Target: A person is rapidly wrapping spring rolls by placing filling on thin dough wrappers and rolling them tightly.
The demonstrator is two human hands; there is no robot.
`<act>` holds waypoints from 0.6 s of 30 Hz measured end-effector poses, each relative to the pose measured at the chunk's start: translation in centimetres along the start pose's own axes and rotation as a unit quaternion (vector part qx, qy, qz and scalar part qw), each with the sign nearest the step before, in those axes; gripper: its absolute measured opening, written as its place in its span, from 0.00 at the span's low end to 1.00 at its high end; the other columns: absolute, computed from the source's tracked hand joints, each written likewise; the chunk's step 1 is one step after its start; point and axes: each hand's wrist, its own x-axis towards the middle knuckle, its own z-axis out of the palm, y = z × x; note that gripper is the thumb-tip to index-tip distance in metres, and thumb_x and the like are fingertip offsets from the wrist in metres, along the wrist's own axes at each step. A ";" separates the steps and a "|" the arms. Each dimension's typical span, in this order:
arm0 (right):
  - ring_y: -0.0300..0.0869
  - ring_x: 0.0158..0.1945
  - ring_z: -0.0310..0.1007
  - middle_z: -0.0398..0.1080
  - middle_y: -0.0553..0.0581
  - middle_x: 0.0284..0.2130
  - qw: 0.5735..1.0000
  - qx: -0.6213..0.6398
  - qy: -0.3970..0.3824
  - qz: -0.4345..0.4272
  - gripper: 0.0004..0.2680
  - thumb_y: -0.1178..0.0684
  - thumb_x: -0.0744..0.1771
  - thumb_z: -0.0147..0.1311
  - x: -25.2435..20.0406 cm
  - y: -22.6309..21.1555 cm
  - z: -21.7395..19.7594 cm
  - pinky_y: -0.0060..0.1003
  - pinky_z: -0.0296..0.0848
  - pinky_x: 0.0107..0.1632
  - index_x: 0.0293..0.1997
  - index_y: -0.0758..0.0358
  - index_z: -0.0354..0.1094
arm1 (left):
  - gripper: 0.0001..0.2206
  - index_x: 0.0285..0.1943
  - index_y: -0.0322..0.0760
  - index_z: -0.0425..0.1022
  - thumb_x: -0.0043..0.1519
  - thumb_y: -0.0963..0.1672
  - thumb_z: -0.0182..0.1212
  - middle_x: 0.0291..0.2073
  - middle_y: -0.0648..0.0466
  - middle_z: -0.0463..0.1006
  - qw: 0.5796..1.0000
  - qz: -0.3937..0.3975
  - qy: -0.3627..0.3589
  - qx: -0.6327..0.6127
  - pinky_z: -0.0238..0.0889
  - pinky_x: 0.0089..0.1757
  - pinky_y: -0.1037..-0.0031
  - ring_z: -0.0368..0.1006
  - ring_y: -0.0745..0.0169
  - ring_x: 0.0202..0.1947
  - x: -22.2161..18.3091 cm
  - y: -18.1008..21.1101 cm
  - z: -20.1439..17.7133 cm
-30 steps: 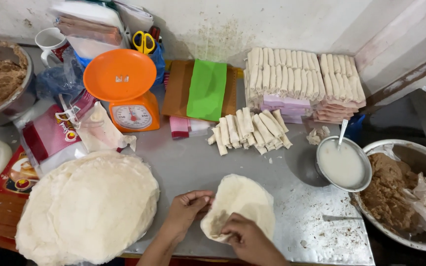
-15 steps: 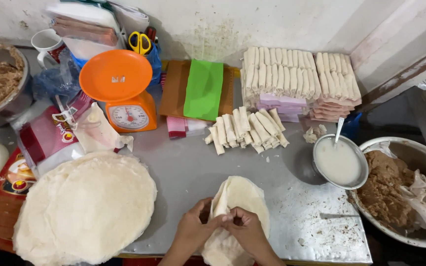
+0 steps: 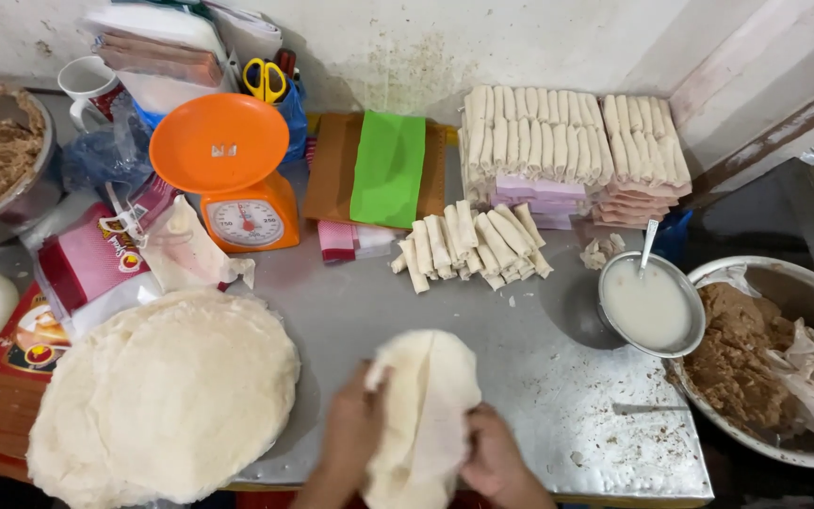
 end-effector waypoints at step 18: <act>0.43 0.68 0.67 0.63 0.41 0.69 0.628 -0.774 -0.040 -0.071 0.17 0.49 0.70 0.43 -6.5 -10.3 3.2 0.44 0.66 0.68 0.69 0.35 0.63 | 0.18 0.62 0.39 0.74 0.64 0.46 0.64 0.64 0.40 0.69 0.919 0.313 0.222 0.092 0.69 0.60 0.58 0.67 0.39 0.65 -3.7 6.9 -5.1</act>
